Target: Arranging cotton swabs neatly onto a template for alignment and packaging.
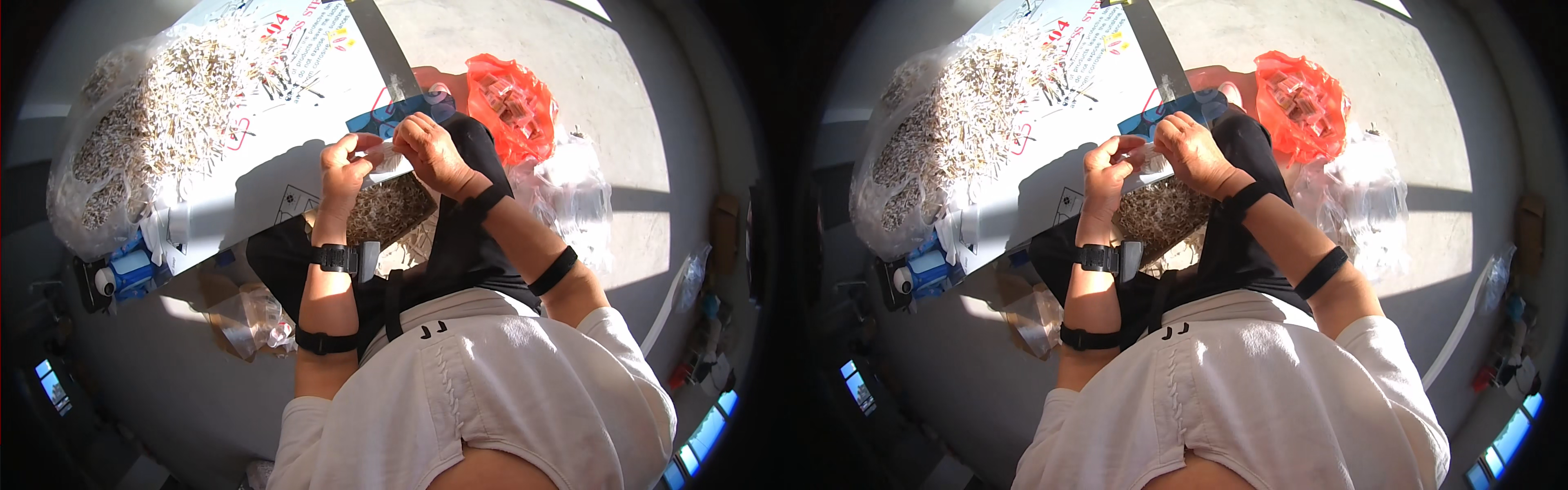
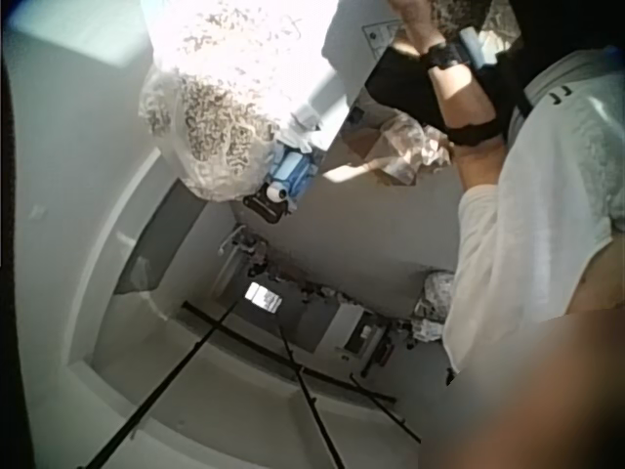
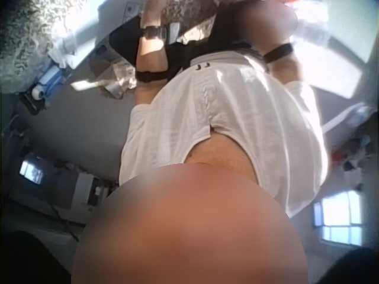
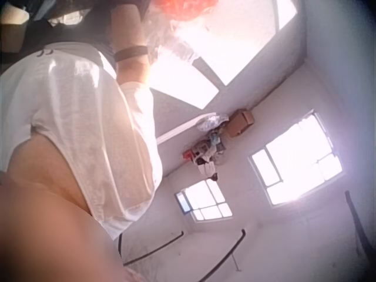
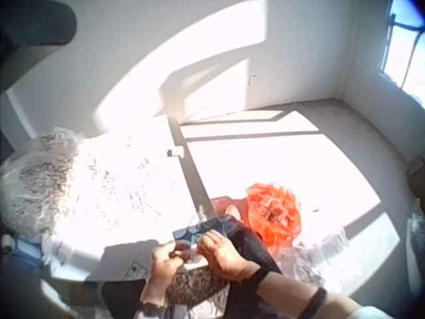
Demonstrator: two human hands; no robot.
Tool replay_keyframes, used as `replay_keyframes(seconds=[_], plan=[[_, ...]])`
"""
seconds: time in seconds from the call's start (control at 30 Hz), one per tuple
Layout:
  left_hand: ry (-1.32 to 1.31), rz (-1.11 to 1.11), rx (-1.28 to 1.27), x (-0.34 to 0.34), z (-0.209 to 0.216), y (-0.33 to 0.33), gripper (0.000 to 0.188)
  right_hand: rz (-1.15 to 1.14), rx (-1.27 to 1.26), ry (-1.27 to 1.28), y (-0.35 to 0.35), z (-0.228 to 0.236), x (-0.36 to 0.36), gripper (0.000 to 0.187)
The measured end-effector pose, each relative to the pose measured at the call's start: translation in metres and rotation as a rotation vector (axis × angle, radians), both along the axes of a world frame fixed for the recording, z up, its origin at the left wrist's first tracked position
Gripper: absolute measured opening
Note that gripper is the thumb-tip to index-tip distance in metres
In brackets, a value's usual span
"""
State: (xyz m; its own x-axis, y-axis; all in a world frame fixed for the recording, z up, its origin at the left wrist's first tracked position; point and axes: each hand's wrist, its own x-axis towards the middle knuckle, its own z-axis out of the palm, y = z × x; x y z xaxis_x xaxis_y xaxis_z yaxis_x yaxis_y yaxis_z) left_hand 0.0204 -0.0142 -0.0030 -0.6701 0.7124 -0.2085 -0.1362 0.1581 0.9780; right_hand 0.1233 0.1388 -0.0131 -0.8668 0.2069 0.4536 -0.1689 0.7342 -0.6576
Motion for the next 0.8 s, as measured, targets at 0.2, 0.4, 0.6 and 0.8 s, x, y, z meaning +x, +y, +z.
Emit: replay_keyframes(seconds=[0.2,0.4,0.6,0.8], plan=[[0.706,-0.206,-0.155,-0.023,0.003,-0.001,0.019,0.054,-0.076,-0.020,-0.003,0.006,-0.004,0.018],[0.928,-0.069,-0.054,-0.020,0.005,0.004,0.011,0.045,-0.190,-0.126,0.016,0.012,-0.016,0.014],[0.799,-0.071,-0.052,-0.020,0.008,0.002,0.007,0.002,-0.431,-0.192,0.012,0.005,-0.011,0.008],[0.975,-0.061,-0.076,-0.019,0.007,0.002,0.010,-0.023,-0.159,-0.083,0.010,0.008,-0.009,0.007]])
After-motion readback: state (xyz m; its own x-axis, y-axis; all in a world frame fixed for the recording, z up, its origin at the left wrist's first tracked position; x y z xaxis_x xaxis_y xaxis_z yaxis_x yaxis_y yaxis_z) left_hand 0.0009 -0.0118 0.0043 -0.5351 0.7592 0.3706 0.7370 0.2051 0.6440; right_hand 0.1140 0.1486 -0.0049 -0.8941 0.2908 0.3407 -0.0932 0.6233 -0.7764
